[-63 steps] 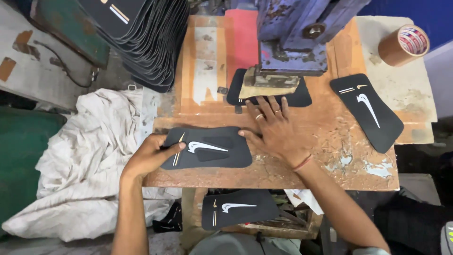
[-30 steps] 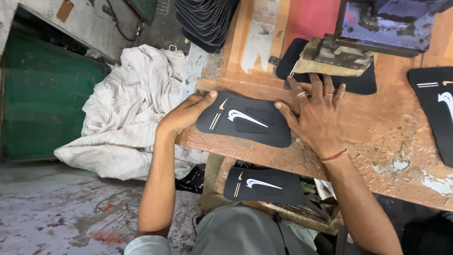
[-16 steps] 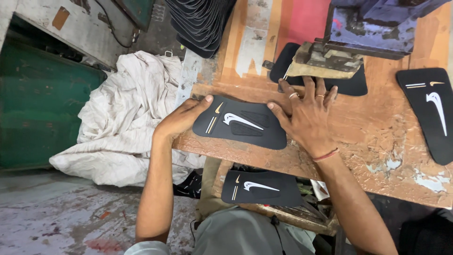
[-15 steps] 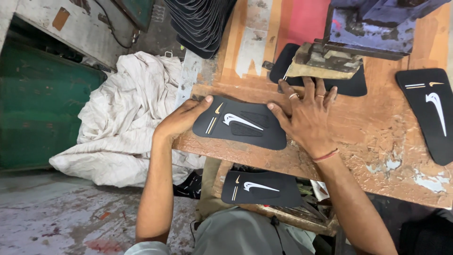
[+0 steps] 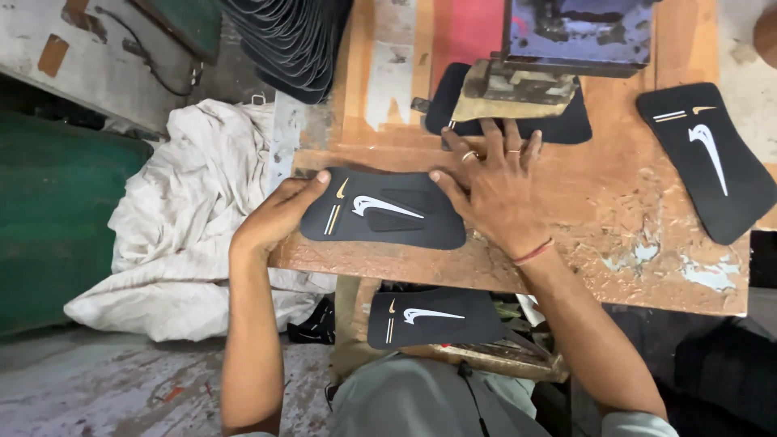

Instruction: The person uses a hydraulic press to stamp or emboss a logo onto black shoe insoles. They pick up insoles from a stack, place them under the press, operate the lever, and then move the finished insoles to a separate pile on the table.

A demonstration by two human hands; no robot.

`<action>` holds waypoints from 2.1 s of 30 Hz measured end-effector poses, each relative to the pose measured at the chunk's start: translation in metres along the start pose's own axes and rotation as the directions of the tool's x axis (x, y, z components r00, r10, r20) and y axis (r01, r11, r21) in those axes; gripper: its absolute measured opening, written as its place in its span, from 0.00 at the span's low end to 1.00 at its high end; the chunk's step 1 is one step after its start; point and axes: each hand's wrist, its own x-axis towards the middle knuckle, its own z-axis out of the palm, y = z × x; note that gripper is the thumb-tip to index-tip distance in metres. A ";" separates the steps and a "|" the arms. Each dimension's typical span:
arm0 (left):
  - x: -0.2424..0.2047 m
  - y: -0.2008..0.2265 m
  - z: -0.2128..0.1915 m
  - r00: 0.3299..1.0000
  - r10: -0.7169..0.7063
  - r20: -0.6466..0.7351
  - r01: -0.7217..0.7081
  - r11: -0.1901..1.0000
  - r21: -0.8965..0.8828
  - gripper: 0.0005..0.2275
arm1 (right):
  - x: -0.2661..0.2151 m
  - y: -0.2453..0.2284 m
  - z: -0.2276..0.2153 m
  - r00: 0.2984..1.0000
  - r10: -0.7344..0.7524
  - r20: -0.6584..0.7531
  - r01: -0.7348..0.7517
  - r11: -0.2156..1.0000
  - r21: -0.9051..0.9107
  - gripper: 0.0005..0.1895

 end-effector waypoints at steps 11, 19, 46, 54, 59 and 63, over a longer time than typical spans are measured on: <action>-0.003 0.002 0.002 0.999 -0.003 -0.037 0.001 0.999 -0.036 0.26 | 0.000 0.000 0.008 0.999 -0.017 -0.027 0.018 0.998 0.054 0.29; 0.001 -0.012 0.001 1.000 -0.002 -0.030 0.002 1.000 0.016 0.29 | 0.001 -0.001 0.005 0.999 -0.017 -0.030 0.017 1.000 0.008 0.29; 0.105 0.087 0.077 0.706 0.701 -0.099 -0.445 0.549 0.708 0.07 | 0.004 -0.004 0.006 0.998 -0.001 -0.071 0.000 1.000 -0.013 0.30; 0.109 0.076 0.089 0.641 0.758 -0.115 -0.419 0.472 0.776 0.08 | 0.003 -0.003 0.008 0.997 0.010 -0.072 -0.011 1.000 -0.012 0.29; 0.106 0.079 0.087 0.644 0.755 -0.122 -0.414 0.478 0.774 0.08 | 0.004 -0.003 0.007 0.997 0.016 -0.081 -0.017 1.000 -0.011 0.29; 0.105 0.087 0.082 0.660 0.744 -0.104 -0.456 0.507 0.732 0.09 | 0.004 -0.004 0.004 0.996 0.017 -0.086 -0.016 1.000 0.013 0.29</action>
